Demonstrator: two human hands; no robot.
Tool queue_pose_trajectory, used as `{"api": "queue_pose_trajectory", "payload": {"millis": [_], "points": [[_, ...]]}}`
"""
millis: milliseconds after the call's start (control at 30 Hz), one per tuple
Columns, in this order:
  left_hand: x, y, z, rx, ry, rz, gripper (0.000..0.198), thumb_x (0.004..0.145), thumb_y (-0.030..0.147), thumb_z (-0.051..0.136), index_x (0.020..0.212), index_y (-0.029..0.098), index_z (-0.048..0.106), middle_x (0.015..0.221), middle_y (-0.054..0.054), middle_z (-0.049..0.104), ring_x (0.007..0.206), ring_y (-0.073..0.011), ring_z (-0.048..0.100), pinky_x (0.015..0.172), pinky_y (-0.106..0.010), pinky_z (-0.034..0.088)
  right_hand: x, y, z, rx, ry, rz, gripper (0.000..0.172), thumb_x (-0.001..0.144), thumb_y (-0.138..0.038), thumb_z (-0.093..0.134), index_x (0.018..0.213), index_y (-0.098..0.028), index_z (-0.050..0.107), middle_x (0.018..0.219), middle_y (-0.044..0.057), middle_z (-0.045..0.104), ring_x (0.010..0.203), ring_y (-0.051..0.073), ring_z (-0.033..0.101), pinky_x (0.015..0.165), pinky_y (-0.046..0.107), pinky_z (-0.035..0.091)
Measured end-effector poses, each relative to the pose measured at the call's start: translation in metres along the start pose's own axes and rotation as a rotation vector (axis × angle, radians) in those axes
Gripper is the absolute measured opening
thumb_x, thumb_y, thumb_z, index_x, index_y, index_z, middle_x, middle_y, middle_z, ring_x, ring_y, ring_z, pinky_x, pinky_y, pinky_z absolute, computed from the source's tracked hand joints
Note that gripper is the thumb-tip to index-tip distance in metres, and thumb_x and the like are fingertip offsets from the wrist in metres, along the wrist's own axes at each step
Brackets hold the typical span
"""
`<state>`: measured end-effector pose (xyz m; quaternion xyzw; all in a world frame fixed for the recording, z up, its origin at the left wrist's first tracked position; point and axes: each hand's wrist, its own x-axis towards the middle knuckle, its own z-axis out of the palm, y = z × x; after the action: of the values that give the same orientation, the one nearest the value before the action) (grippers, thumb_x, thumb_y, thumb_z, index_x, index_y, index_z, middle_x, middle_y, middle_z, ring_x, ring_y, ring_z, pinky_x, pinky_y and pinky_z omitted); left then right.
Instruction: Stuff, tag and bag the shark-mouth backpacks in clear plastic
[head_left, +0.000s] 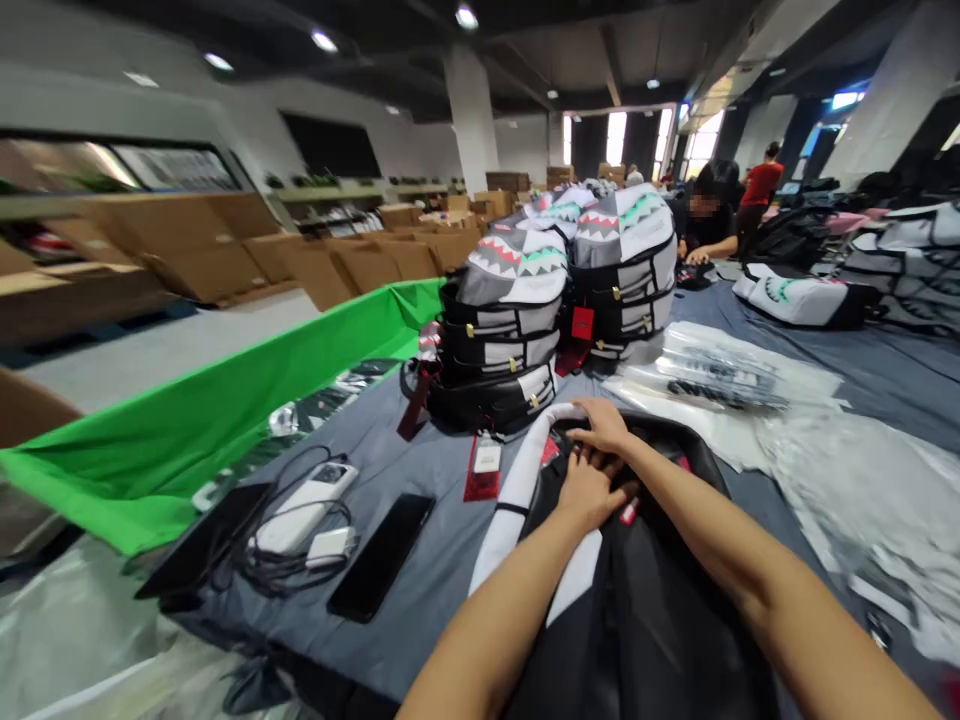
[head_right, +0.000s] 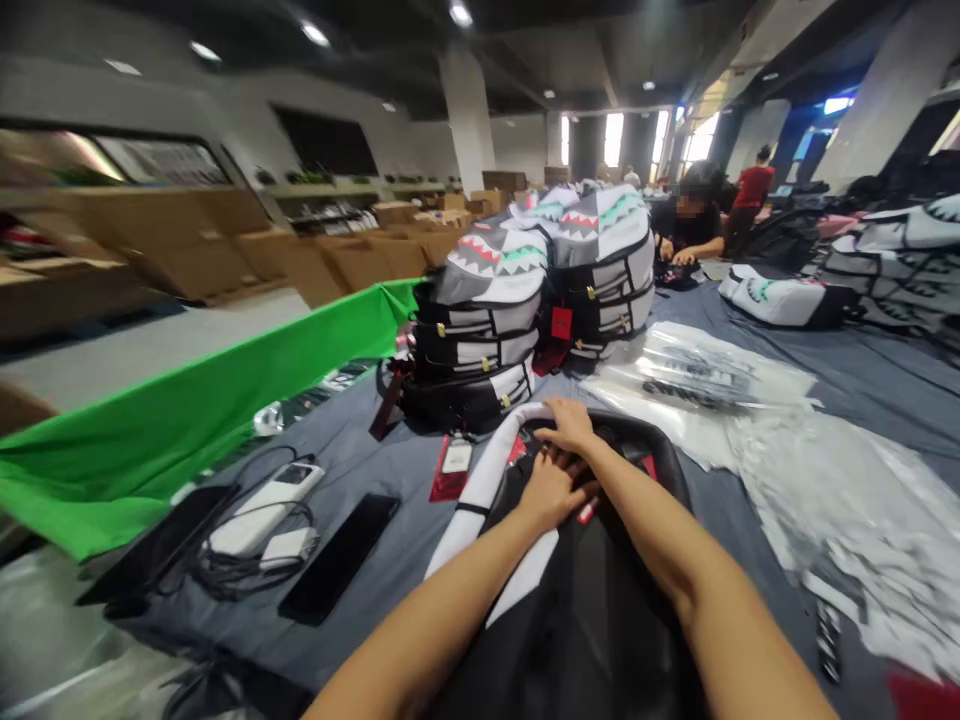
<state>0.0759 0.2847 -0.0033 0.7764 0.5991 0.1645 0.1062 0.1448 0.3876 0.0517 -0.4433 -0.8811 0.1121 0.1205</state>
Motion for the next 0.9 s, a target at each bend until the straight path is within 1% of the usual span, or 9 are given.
{"api": "queue_pose_trajectory", "payload": {"millis": [100, 233, 267, 400, 467, 533, 633, 733, 900], "points": [[-0.002, 0.001, 0.001, -0.041, 0.023, -0.004, 0.049, 0.099, 0.043, 0.047, 0.143, 0.022, 0.051, 0.155, -0.007, 0.045, 0.15, -0.0332, 0.023, 0.124, -0.053, 0.017, -0.079, -0.009, -0.012, 0.156, 0.014, -0.162, 0.032, 0.097, -0.032, 0.056, 0.126, -0.019, 0.059, 0.122, 0.011, 0.066, 0.109, 0.021, 0.062, 0.095, 0.035, 0.047], [0.004, -0.007, 0.004, -0.139, 0.04, -0.011, 0.044, 0.104, 0.034, 0.033, 0.138, 0.013, 0.052, 0.152, -0.01, 0.048, 0.153, -0.0314, 0.012, 0.123, -0.053, 0.017, -0.17, -0.036, -0.018, 0.259, -0.072, -0.727, 0.022, 0.101, -0.035, 0.048, 0.102, -0.02, 0.064, 0.095, 0.005, 0.068, 0.09, 0.018, 0.061, 0.087, 0.032, 0.044], [0.006, -0.008, 0.004, -0.158, 0.056, -0.015, 0.042, 0.104, 0.033, 0.033, 0.133, 0.013, 0.055, 0.15, -0.011, 0.05, 0.153, -0.0317, 0.014, 0.122, -0.054, 0.019, -0.182, -0.042, -0.013, 0.185, -0.099, -0.772, 0.023, 0.102, -0.034, 0.047, 0.099, -0.02, 0.065, 0.092, 0.005, 0.067, 0.087, 0.018, 0.059, 0.086, 0.033, 0.043], [-0.01, -0.003, -0.017, -0.204, 0.035, 0.056, 0.039, 0.103, 0.027, 0.03, 0.124, 0.007, 0.057, 0.137, -0.015, 0.058, 0.146, -0.0319, 0.03, 0.118, -0.055, 0.027, -0.183, -0.041, 0.02, -0.146, -0.081, -0.457, 0.021, 0.1, -0.029, 0.05, 0.096, -0.016, 0.065, 0.096, 0.01, 0.065, 0.085, 0.022, 0.054, 0.081, 0.037, 0.039], [-0.04, 0.005, -0.041, -0.217, 0.001, 0.155, 0.038, 0.103, 0.03, 0.03, 0.12, 0.01, 0.058, 0.131, -0.013, 0.061, 0.139, -0.0284, 0.04, 0.116, -0.05, 0.03, -0.172, -0.031, 0.034, -0.191, -0.084, -0.362, 0.019, 0.097, -0.03, 0.055, 0.098, -0.015, 0.065, 0.101, 0.011, 0.064, 0.091, 0.024, 0.053, 0.083, 0.038, 0.038], [-0.08, 0.015, -0.068, -0.243, -0.056, 0.3, 0.034, 0.101, 0.041, 0.036, 0.103, 0.018, 0.061, 0.116, -0.007, 0.065, 0.126, -0.0231, 0.05, 0.113, -0.04, 0.036, -0.166, -0.024, 0.045, -0.17, -0.073, -0.355, 0.018, 0.097, -0.031, 0.056, 0.1, -0.015, 0.065, 0.104, 0.011, 0.064, 0.095, 0.024, 0.052, 0.085, 0.038, 0.038], [-0.131, 0.031, -0.093, -0.288, -0.329, 0.588, 0.037, 0.1, 0.05, 0.036, 0.091, 0.022, 0.058, 0.095, -0.004, 0.064, 0.093, -0.0195, 0.057, 0.088, -0.032, 0.047, -0.165, -0.018, 0.055, -0.086, 0.021, -0.35, 0.021, 0.102, -0.033, 0.05, 0.1, -0.016, 0.063, 0.102, 0.01, 0.062, 0.092, 0.023, 0.051, 0.085, 0.036, 0.037], [-0.146, 0.035, -0.079, -0.187, -0.459, 0.741, 0.037, 0.101, 0.045, 0.033, 0.082, 0.022, 0.055, 0.081, -0.003, 0.06, 0.076, -0.0187, 0.053, 0.075, -0.031, 0.046, -0.165, -0.015, 0.06, 0.028, 0.114, -0.356, 0.023, 0.104, -0.033, 0.047, 0.096, -0.017, 0.061, 0.096, 0.007, 0.061, 0.089, 0.021, 0.052, 0.085, 0.034, 0.037], [-0.128, 0.016, -0.022, -0.101, -0.415, 0.817, 0.031, 0.095, 0.028, 0.035, 0.074, 0.022, 0.056, 0.073, -0.007, 0.059, 0.077, -0.0215, 0.055, 0.083, -0.036, 0.049, -0.169, -0.018, 0.046, 0.188, 0.244, -0.236, 0.026, 0.105, -0.026, 0.036, 0.098, -0.017, 0.059, 0.095, 0.008, 0.063, 0.088, 0.02, 0.056, 0.084, 0.033, 0.042]]}}
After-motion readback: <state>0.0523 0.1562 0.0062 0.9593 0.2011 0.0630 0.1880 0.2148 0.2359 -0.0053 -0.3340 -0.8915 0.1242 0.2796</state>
